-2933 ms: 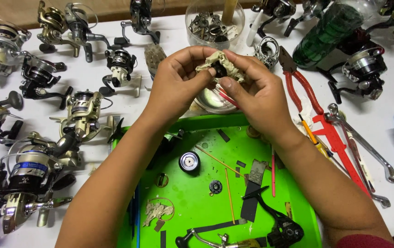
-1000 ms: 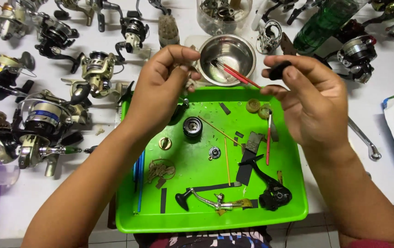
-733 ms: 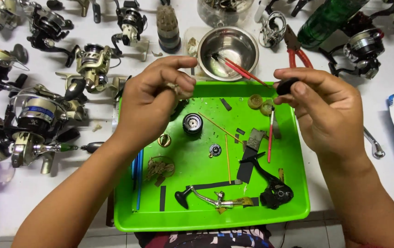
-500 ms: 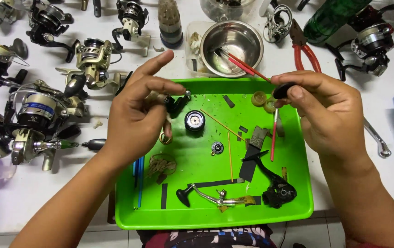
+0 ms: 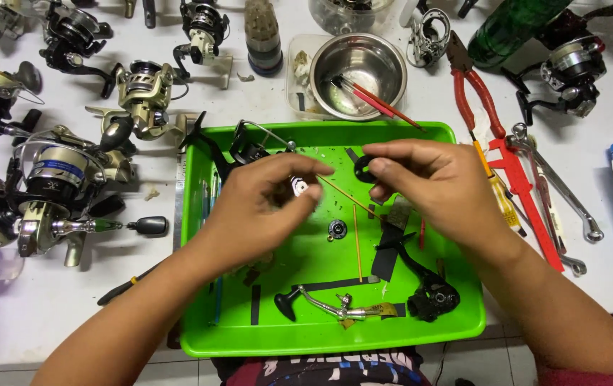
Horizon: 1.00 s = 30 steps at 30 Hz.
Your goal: Cleaning and reassembling the internal components of a fishing reel on a workbench.
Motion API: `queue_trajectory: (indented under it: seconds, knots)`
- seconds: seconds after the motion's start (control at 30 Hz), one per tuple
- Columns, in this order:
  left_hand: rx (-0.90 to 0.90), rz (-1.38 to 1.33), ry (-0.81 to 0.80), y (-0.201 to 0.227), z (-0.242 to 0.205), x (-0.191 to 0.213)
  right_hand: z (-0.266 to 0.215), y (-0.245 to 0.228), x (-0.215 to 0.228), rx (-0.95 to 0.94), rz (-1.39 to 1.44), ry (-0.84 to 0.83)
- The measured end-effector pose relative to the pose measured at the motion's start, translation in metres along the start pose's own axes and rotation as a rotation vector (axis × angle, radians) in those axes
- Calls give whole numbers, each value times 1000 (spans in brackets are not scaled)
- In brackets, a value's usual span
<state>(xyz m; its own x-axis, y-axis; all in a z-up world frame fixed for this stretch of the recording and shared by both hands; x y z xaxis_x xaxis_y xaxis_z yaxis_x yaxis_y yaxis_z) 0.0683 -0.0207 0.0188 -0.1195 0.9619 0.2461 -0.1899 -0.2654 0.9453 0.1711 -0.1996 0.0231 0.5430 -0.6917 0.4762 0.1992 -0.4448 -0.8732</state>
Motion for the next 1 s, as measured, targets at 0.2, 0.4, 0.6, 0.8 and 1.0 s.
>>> queue_trajectory:
  seconds: [0.2, 0.4, 0.6, 0.8, 1.0]
  knots:
    - [-248, 98, -50, 1, 7, -18, -1, -6, -16, 82, 92, -47]
    - [-272, 69, 29, 19, 24, -6, -1, -14, -17, 212, 225, -42]
    - [-94, -458, 202, -4, 38, -11, -9, -36, -31, 545, -221, 52]
    - [-186, -659, 0, 16, 36, -29, -3, -57, -14, 833, -460, 251]
    - [63, -569, 121, 12, 34, 2, -1, -28, 37, 497, -434, 171]
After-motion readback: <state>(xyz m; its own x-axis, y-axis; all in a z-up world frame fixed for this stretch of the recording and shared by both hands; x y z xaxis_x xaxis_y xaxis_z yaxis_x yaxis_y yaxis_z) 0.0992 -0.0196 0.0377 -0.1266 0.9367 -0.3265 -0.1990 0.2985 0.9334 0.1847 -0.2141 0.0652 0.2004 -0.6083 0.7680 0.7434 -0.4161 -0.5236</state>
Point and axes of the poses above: each hand's wrist, its own z-axis towards the middle knuckle, its own x-axis out of the back of the hand, y = z × x, the point moved 6 cm from there along z, towards the middle knuckle, and after that the axes turned 11 degrees about -z, right-handed, at the moved point
